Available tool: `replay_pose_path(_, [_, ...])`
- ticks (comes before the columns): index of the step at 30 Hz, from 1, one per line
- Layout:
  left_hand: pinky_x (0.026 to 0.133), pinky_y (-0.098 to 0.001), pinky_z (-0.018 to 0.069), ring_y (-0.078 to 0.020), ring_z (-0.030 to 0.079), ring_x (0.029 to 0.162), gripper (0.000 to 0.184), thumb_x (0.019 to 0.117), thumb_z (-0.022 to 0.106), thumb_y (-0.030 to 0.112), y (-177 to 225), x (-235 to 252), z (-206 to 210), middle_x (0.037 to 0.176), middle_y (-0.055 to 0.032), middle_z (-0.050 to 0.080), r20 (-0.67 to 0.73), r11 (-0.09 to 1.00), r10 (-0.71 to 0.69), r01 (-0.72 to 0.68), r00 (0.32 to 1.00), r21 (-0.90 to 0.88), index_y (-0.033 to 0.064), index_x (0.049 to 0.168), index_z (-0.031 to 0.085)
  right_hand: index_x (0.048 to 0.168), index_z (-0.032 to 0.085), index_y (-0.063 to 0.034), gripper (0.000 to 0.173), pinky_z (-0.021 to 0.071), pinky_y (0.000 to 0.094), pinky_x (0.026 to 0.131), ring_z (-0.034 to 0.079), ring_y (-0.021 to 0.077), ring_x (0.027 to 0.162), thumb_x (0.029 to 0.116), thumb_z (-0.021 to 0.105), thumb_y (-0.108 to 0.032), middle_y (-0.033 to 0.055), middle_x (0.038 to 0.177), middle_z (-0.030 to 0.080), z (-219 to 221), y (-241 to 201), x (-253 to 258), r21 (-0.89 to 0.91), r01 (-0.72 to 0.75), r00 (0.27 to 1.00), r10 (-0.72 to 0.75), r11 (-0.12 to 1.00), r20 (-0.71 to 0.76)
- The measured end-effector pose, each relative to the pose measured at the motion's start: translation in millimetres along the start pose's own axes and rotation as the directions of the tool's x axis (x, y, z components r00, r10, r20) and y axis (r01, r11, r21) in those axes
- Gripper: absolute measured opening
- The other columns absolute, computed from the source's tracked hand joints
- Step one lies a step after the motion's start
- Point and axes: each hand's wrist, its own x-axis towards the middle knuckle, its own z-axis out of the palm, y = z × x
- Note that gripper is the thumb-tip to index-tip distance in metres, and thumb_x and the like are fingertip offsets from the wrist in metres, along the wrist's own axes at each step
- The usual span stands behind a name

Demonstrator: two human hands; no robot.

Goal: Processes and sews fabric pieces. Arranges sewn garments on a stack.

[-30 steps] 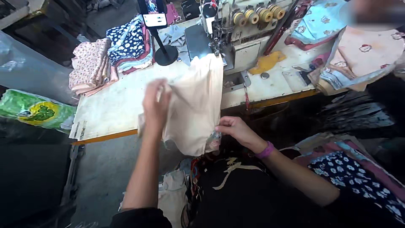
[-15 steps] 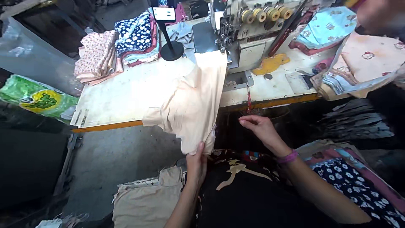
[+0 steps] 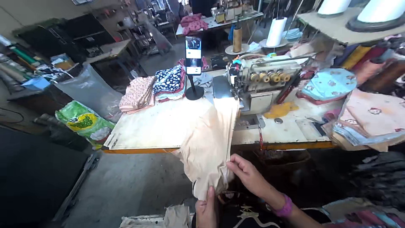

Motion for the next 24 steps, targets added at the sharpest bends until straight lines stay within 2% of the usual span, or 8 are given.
replay_pose_path(4, [0.081,-0.0297,0.0627,-0.0094,0.076,0.084,0.019,0.1048,0.05,0.012,20.9,4.6,4.0,0.093,0.0003,0.079,-0.064,0.987,-0.026,0.015,0.998,-0.161,0.0127,0.104,0.069,0.127,0.048,0.0024,0.027,0.0607,0.0307,0.075,0.071,0.0149,0.082,0.1021,0.052,-0.005,0.0081,0.098,0.068,-24.9,25.2,5.3,0.439,-0.22,0.899,0.356,0.871,-0.255])
replay_pose_path(7, [0.081,-0.0293,0.0626,-0.0104,0.076,0.083,0.015,0.1015,0.054,0.005,19.6,2.6,10.1,0.093,-0.0014,0.079,-0.063,0.971,-0.076,0.06,0.995,-0.23,0.0097,0.105,0.068,0.156,0.026,-0.0099,0.064,0.0579,0.0495,0.083,0.065,0.0315,0.111,0.1029,0.054,-0.03,0.015,0.133,0.058,-12.8,21.2,-17.4,0.587,-0.494,0.844,0.515,0.642,0.149])
replay_pose_path(10, [0.079,-0.0318,0.0639,-0.0139,0.077,0.082,0.016,0.1035,0.05,0.005,9.5,-1.3,11.8,0.093,-0.0049,0.079,-0.056,0.966,-0.107,0.091,0.993,-0.24,0.0055,0.108,0.066,0.141,0.042,-0.0109,0.054,0.0607,0.0491,0.085,0.071,0.0296,0.103,0.0938,0.066,-0.018,0.0121,0.118,0.07,13.4,17.0,-33.0,0.621,-0.606,0.795,0.379,0.496,0.473])
replay_pose_path(12, [0.079,-0.0281,0.0628,-0.0092,0.075,0.082,0.02,0.1042,0.047,0.005,14.0,2.7,11.1,0.09,-0.0001,0.078,-0.148,0.981,-0.017,-0.012,0.989,-0.194,0.0082,0.104,0.067,0.12,0.056,-0.0061,0.03,0.0625,0.0366,0.076,0.073,0.0201,0.085,0.0913,0.062,0.001,0.0082,0.1,0.074,7.7,13.8,-27.1,0.672,-0.531,0.843,0.398,0.516,0.362])
replay_pose_path(14, [0.083,-0.0283,0.0619,-0.0085,0.075,0.086,0.024,0.1043,0.043,0.003,21.4,3.9,7.2,0.093,0.0014,0.078,-0.177,0.981,0.037,-0.069,0.984,-0.181,0.0088,0.104,0.066,0.1,0.052,-0.0093,0.019,0.057,0.0239,0.065,0.065,0.0084,0.067,0.0945,0.054,0.009,0.0005,0.081,0.067,-5.8,25.1,-24.9,0.68,-0.524,0.799,0.573,0.513,0.183])
replay_pose_path(17, [0.082,-0.0308,0.0636,-0.0121,0.076,0.087,0.021,0.1046,0.042,0.001,26.1,4.1,6.9,0.094,-0.0023,0.078,-0.18,0.978,0.042,-0.077,0.983,-0.193,0.0054,0.107,0.062,0.112,0.046,-0.0069,0.02,0.0543,0.0224,0.06,0.058,0.0079,0.062,0.0991,0.05,0.008,0.0012,0.079,0.056,-21.8,50.4,-26.8,0.76,-0.49,0.605,0.794,0.428,-0.057])
replay_pose_path(21, [0.073,-0.0296,0.0641,-0.0121,0.076,0.077,0.014,0.0977,0.054,-0.003,33.6,-5.6,10.1,0.086,-0.0042,0.078,-0.186,0.982,-0.045,0.01,0.981,-0.187,0.005,0.102,0.064,0.121,0.06,0.0007,0.031,0.0582,0.0253,0.078,0.067,0.0075,0.089,0.0931,0.068,-0.009,0.0022,0.104,0.067,-12.6,30.2,-27.1,0.416,-0.253,0.909,0.361,0.874,-0.207])
replay_pose_path(24, [0.068,-0.0267,0.0631,-0.0096,0.074,0.069,0.017,0.0978,0.052,-0.003,35.7,-11.5,15.9,0.081,-0.0016,0.077,-0.143,0.984,-0.114,0.091,0.983,-0.154,0.0075,0.1,0.065,0.12,0.063,0.002,0.035,0.0574,0.0264,0.086,0.068,0.007,0.096,0.092,0.07,-0.017,0.002,0.106,0.07,6.5,7.1,-5.1,0.331,-0.07,0.985,0.117,0.941,-0.125])
